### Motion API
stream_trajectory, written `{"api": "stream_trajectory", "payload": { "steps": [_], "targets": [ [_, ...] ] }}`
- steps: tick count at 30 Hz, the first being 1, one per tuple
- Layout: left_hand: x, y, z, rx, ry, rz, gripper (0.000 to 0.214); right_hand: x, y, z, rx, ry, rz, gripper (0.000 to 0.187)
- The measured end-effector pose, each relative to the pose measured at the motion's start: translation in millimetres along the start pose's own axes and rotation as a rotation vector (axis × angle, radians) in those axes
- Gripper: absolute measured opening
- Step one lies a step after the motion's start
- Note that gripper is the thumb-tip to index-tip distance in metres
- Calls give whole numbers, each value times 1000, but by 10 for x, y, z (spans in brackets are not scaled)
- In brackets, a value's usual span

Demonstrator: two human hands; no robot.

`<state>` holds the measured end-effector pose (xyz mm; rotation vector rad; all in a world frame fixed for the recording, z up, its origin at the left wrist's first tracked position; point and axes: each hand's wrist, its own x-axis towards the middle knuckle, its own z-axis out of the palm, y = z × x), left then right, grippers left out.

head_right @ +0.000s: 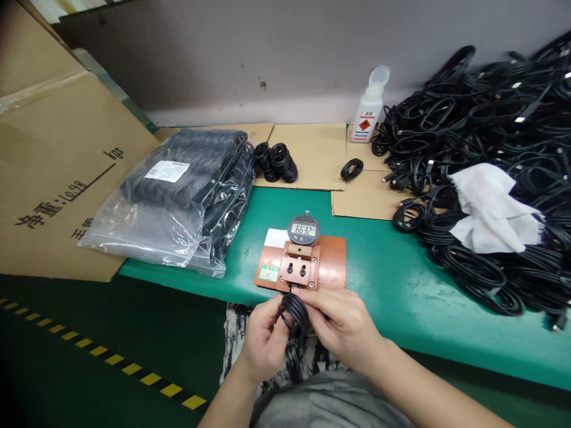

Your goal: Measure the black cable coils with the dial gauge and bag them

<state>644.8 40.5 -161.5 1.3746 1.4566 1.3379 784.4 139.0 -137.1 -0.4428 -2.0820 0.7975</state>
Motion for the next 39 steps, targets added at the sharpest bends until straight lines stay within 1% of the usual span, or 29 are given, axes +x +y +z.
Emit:
{"api": "stream_trajectory", "payload": {
  "steps": [10, 19, 25, 28, 29, 30, 31, 33, 35, 37, 39],
  "targets": [
    [-12, 0, -1, 7, 6, -16, 31, 10, -7, -6, -6, 3, -3, 31],
    [4, -9, 3, -6, 4, -6, 29, -10, -1, -1, 0, 11, -12, 28],
    [-4, -16, 5, -26, 6, -30, 33, -10, 15, -2, 36, 9, 0, 29],
    [-61, -6, -3, -54, 25, -39, 35, -62, -19, -20, 72, 6, 1, 29],
    [-100, -3, 2, -76, 35, -56, 36, -97, -44, -24, 93, 11, 35, 27],
    [-150, -3, 14, -123, 45, -90, 38, -137, -77, -25, 136, 18, 103, 25],
    [-209, -6, 36, -200, 52, -142, 40, -178, -114, -21, 203, 19, 210, 22],
    [-335, -23, 108, -434, 50, -272, 43, -248, -196, 2, 404, -9, 488, 16],
    [-439, -44, 200, -700, 29, -376, 47, -277, -270, 37, 635, -93, 729, 18],
    [-492, -50, 278, -877, 2, -434, 48, -265, -322, 73, 801, -181, 872, 28],
    [-495, -27, 314, -966, -27, -462, 45, -233, -348, 94, 879, -206, 945, 35]
  ]
}}
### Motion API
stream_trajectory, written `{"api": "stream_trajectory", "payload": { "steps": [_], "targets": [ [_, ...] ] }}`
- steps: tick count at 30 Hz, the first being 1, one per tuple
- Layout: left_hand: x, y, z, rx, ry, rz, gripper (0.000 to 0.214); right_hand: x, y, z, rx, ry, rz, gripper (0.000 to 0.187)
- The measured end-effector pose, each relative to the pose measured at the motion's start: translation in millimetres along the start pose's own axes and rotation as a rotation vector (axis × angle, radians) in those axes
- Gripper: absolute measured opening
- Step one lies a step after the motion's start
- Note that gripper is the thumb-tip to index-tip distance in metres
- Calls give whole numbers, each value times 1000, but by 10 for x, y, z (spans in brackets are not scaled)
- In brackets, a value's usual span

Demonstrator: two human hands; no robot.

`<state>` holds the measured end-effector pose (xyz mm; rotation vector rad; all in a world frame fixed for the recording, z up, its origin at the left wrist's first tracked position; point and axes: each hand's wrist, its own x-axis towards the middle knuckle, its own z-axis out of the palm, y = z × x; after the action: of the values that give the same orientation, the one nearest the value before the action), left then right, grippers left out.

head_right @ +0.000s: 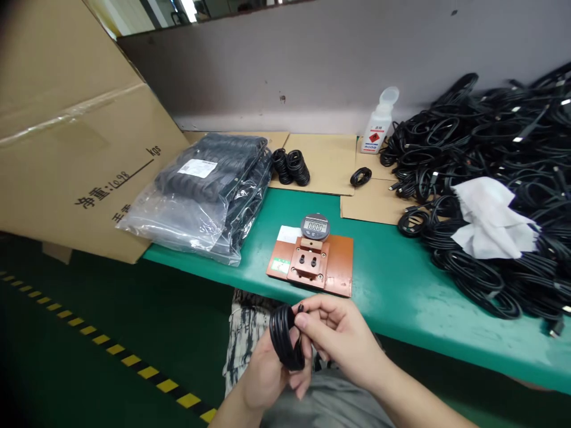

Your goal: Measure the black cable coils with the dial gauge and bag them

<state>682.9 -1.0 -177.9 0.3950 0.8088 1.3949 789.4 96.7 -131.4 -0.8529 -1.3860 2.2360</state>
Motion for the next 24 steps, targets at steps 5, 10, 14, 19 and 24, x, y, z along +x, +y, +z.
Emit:
{"api": "stream_trajectory", "payload": {
  "steps": [5, 10, 14, 19, 24],
  "targets": [
    [-30, 144, 61, -123, -15, 37, 38, 9, -16, -7, 13, 99, -42, 31],
    [-136, 182, 59, -118, 45, 196, 45, -25, 67, -4, -4, 95, -115, 18],
    [-189, 138, 72, 27, 53, 245, 57, -25, 110, 36, -113, 162, -280, 9],
    [-215, 117, 98, 127, 150, 198, 52, -53, 82, 52, -391, 171, -622, 23],
    [-225, 126, 82, 185, 182, 174, 54, -90, 82, 67, -475, 40, -714, 37]
  ]
}}
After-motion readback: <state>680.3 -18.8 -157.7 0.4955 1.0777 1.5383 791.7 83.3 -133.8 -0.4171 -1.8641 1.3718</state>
